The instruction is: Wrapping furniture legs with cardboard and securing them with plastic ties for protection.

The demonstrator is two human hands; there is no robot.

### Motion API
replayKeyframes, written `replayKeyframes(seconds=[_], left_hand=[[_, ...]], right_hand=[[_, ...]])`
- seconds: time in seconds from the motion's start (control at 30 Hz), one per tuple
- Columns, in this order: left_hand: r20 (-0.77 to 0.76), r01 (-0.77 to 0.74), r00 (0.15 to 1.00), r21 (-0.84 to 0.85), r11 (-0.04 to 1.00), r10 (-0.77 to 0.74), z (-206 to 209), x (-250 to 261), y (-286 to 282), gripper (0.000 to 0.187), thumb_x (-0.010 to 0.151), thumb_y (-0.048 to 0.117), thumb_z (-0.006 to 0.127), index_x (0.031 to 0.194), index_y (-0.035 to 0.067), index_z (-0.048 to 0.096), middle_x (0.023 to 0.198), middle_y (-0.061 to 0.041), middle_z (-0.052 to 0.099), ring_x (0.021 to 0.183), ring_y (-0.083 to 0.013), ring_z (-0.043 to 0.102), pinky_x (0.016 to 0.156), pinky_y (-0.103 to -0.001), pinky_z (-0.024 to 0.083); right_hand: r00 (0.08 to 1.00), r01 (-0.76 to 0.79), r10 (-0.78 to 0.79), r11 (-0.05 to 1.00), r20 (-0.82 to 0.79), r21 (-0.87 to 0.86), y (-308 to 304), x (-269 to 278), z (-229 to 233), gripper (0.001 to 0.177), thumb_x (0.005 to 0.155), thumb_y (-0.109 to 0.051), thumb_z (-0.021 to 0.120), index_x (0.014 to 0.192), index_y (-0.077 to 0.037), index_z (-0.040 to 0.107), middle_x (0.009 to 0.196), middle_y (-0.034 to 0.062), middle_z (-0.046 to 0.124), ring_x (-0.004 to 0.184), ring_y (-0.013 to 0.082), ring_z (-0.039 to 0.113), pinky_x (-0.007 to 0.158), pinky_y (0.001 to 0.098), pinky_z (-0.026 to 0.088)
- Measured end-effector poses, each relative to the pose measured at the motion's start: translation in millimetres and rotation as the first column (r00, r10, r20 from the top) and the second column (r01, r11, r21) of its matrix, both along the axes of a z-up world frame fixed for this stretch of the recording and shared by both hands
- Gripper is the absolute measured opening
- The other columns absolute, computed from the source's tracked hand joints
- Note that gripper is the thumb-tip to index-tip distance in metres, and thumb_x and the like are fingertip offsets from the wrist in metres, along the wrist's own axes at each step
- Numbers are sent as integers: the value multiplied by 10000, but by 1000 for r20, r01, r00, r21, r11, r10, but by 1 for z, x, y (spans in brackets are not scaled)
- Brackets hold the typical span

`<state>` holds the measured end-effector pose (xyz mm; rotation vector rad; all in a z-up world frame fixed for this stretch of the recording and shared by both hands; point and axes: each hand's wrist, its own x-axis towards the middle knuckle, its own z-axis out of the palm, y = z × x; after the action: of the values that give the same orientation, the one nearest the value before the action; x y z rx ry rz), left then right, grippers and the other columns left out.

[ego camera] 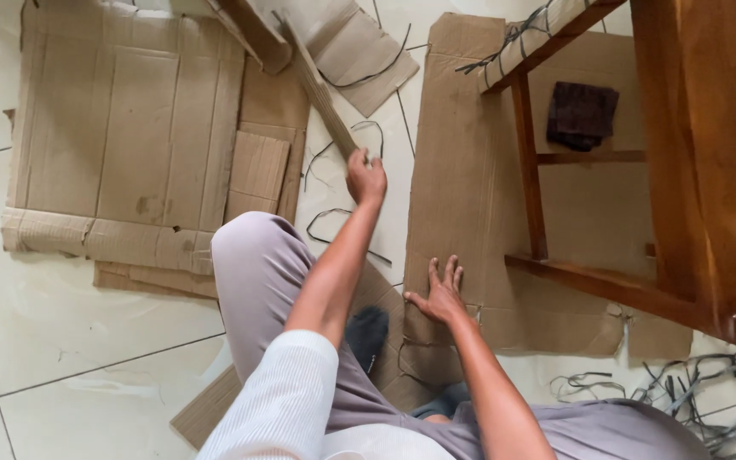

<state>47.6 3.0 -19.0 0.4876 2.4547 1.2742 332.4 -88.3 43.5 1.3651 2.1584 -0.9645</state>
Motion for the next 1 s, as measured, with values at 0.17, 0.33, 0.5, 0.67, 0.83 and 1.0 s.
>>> replayKeyframes(seconds=[0.17, 0.33, 0.5, 0.67, 0.83, 1.0], left_hand=[[411, 178, 910, -273, 946, -53, 12, 96, -42, 237, 841, 519, 616, 930, 377, 784, 978, 41, 770, 1061, -296, 723, 901, -456, 584], [467, 596, 772, -297, 746, -431, 101, 59, -23, 616, 865, 624, 564, 1117, 82, 712, 1213, -246, 694, 1255, -430, 622, 1072, -560, 463], [274, 479, 876, -398, 782, -397, 95, -79, 47, 669, 942, 543, 604, 1365, 25, 623, 1372, -263, 629, 1315, -465, 579, 1068, -607, 468], [35, 165, 983, -585, 794, -179, 134, -204, 58, 396, 957, 298, 632, 1332, 174, 594, 1460, -189, 459, 1275, -368, 515, 1058, -590, 434], [14, 9, 1000, -534, 845, -2, 45, -272, 48, 568, 954, 336, 662, 1490, 375, 480, 1512, -170, 304, 1284, -388, 441, 931, -530, 510], [-42, -37, 999, -452, 891, 21, -13, -295, 47, 521, 941, 354, 652, 1426, 190, 556, 1474, -144, 495, 1265, -375, 573, 1026, -482, 494]], right_hand=[[1000, 11, -13, 997, -24, -74, 7, -7, 36, 1106, 825, -572, 760, 1648, -81, 207, 1684, 347, -56, 1519, 605, 68, 1237, 682, 210], [1000, 2, -2, 996, 5, -91, 10, 0, 16, 996, 838, -535, 771, 1596, -60, 334, 1695, 324, -73, 1533, 584, 60, 1230, 675, 247], [1000, -8, 8, 997, -8, -77, 8, -2, 16, 1019, 843, -577, 755, 1605, -65, 313, 1698, 315, -81, 1538, 578, 45, 1216, 687, 245], [998, -31, 34, 998, 44, -63, 3, 9, -32, 1095, 826, -641, 709, 1586, 5, 257, 1659, 314, -273, 1502, 619, -163, 1175, 706, 184], [998, -45, 48, 996, 48, -73, 2, 8, -28, 1069, 823, -667, 704, 1556, 9, 317, 1656, 332, -265, 1507, 613, -177, 1179, 699, 177], [998, -62, 63, 997, 22, -39, 1, 5, -23, 1061, 833, -669, 704, 1535, 38, 339, 1630, 380, -266, 1486, 652, -176, 1172, 708, 160]])
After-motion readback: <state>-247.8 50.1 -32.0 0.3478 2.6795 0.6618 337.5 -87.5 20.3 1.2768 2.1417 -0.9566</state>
